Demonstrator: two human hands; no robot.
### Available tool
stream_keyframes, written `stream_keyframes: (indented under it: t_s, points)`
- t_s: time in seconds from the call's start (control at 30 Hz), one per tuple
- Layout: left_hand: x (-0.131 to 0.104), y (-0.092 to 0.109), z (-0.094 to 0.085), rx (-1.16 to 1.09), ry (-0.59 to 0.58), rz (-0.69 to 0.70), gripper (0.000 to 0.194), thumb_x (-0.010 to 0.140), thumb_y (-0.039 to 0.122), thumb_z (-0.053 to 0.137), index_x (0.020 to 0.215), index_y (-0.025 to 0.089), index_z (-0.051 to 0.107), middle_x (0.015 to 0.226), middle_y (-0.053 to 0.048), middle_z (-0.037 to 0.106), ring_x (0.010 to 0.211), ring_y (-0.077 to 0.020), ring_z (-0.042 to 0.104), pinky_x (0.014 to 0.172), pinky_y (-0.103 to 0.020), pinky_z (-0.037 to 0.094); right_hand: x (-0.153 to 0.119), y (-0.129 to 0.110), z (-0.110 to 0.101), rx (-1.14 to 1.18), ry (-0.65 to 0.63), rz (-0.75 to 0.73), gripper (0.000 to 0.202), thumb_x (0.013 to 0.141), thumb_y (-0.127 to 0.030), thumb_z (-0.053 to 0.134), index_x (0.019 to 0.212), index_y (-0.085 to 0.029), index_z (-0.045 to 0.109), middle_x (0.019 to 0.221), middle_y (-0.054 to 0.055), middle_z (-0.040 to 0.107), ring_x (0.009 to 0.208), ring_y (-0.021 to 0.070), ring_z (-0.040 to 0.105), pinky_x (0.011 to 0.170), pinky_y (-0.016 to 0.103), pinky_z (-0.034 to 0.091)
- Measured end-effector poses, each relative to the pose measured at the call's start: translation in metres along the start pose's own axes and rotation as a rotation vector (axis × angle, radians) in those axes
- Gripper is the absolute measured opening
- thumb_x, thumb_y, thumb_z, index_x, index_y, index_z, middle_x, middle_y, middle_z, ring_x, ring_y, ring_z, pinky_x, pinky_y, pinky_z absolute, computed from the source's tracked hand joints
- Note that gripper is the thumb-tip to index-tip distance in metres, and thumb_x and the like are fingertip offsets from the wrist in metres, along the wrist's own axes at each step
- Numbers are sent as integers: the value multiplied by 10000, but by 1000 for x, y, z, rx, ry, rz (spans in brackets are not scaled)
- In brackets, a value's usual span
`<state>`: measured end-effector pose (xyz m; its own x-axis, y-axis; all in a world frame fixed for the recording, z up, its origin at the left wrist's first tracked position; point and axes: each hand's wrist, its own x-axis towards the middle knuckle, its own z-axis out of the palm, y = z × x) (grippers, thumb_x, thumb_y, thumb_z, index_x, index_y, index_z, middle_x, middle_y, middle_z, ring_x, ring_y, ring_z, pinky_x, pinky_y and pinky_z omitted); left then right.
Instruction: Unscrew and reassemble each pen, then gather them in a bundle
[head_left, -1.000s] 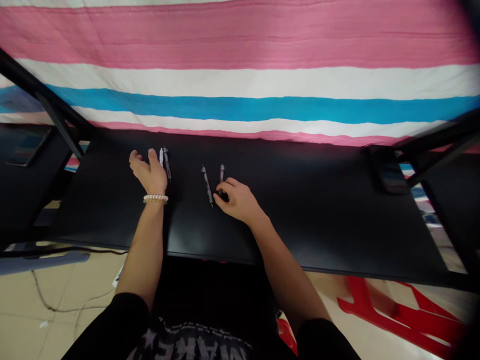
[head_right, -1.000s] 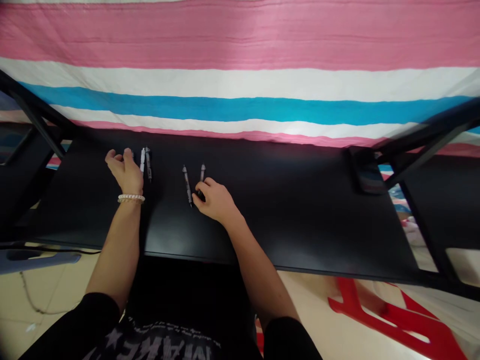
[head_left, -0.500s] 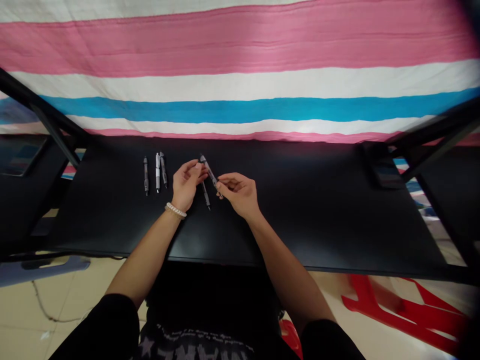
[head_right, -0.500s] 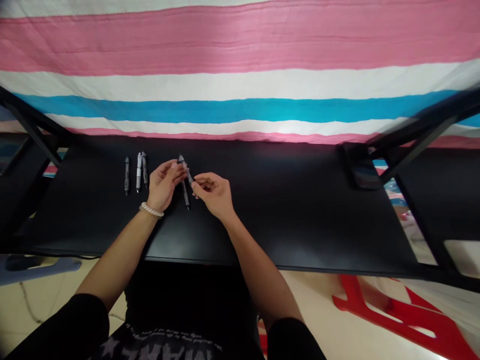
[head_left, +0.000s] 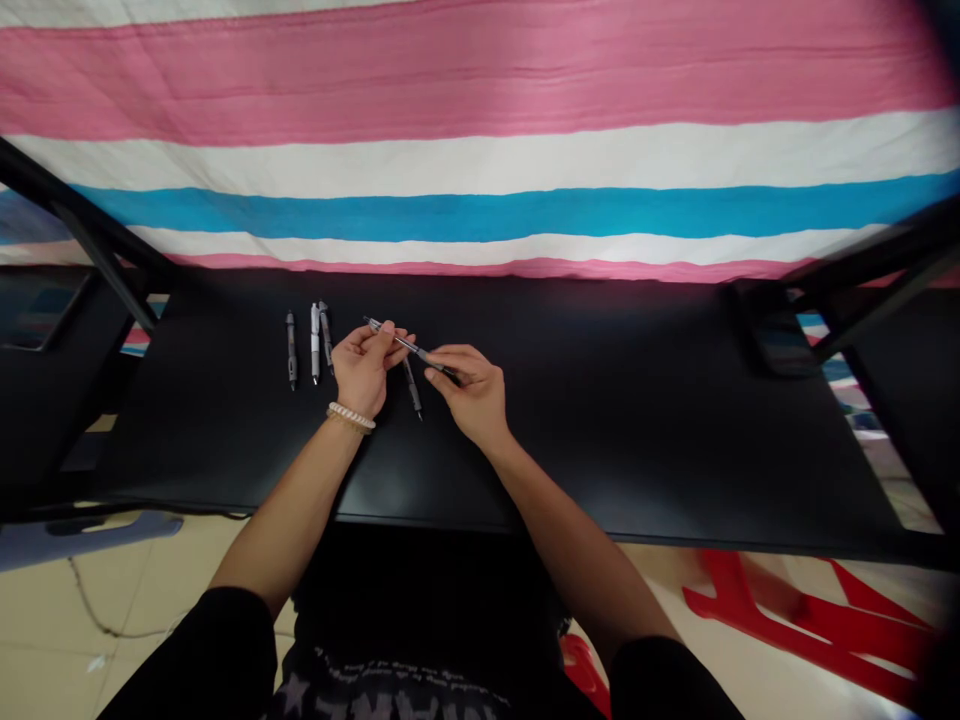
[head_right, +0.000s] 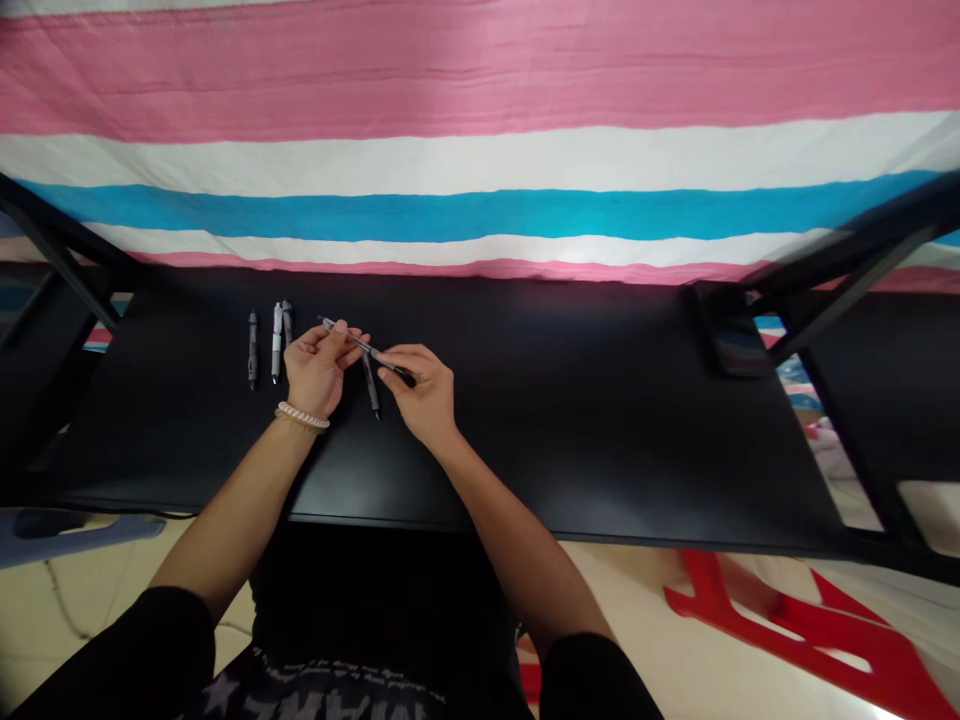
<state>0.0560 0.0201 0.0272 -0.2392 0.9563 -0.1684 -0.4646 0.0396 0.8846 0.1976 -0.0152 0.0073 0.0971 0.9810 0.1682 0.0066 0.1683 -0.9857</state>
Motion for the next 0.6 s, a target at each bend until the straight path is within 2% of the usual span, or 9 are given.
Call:
stream_keyframes:
  t_s: [0.07, 0.13, 0.23, 0.3, 0.37, 0.47, 0.53, 0.6]
  points:
    - [1, 0, 0, -33, -5, -5, 325, 723, 336, 888, 817, 135, 650, 803, -59, 766, 774, -172, 766, 799, -319, 621, 1, 1, 0, 61, -49, 54, 328, 848, -499, 743, 1064, -252, 770, 910, 45, 742, 726, 157, 701, 660, 322, 623]
    - [2, 0, -2, -58, -26, -6, 344, 704, 353, 900, 820, 140, 655, 810, -56, 768, 787, -183, 771, 787, -320, 626, 2, 2, 0, 92, -61, 65, 291, 880, -486, 711, 1013, -236, 776, 821, 33, 717, 661, 142, 674, 626, 310, 605]
    - [3, -2, -4, -70, -45, 0, 359, 688, 370, 909, 825, 150, 661, 821, -53, 771, 802, -190, 774, 789, -323, 628, 2, 3, 0, 65, -16, -39, 215, 813, -433, 797, 902, -238, 782, 982, 55, 713, 853, 169, 698, 756, 327, 606]
    - [4, -3, -5, -72, -57, -5, 352, 694, 366, 906, 831, 154, 660, 829, -56, 774, 807, -190, 774, 801, -330, 628, 3, 3, -1, 78, -26, -2, 249, 834, -450, 776, 977, -247, 776, 953, 51, 714, 836, 168, 695, 734, 324, 606]
    - [5, -4, -6, -80, -67, -16, 339, 701, 350, 904, 834, 154, 662, 828, -59, 776, 799, -187, 773, 803, -332, 629, 3, 4, -1, 74, -27, 41, 245, 859, -469, 746, 950, -244, 776, 852, 37, 701, 750, 158, 680, 680, 318, 605]
    - [4, -3, -7, -100, -79, -29, 310, 712, 322, 898, 827, 149, 667, 826, -61, 778, 794, -185, 773, 792, -326, 631, 4, 4, 0, 59, -6, -25, 201, 763, -431, 841, 802, -244, 778, 1009, 52, 695, 860, 173, 699, 781, 347, 619]
    - [3, -3, -6, -112, -87, -36, 299, 716, 309, 895, 826, 147, 670, 826, -63, 779, 795, -186, 773, 786, -323, 632, 3, 4, 1, 107, -30, 0, 229, 771, -429, 833, 912, -254, 786, 1020, 48, 701, 825, 164, 710, 754, 345, 629]
    - [4, -2, -6, -116, -94, -43, 293, 721, 301, 892, 839, 144, 674, 828, -67, 778, 792, -187, 773, 783, -324, 632, 2, 4, 2, 132, -42, 59, 262, 838, -430, 768, 1021, -243, 773, 873, 28, 712, 680, 141, 692, 640, 318, 621]
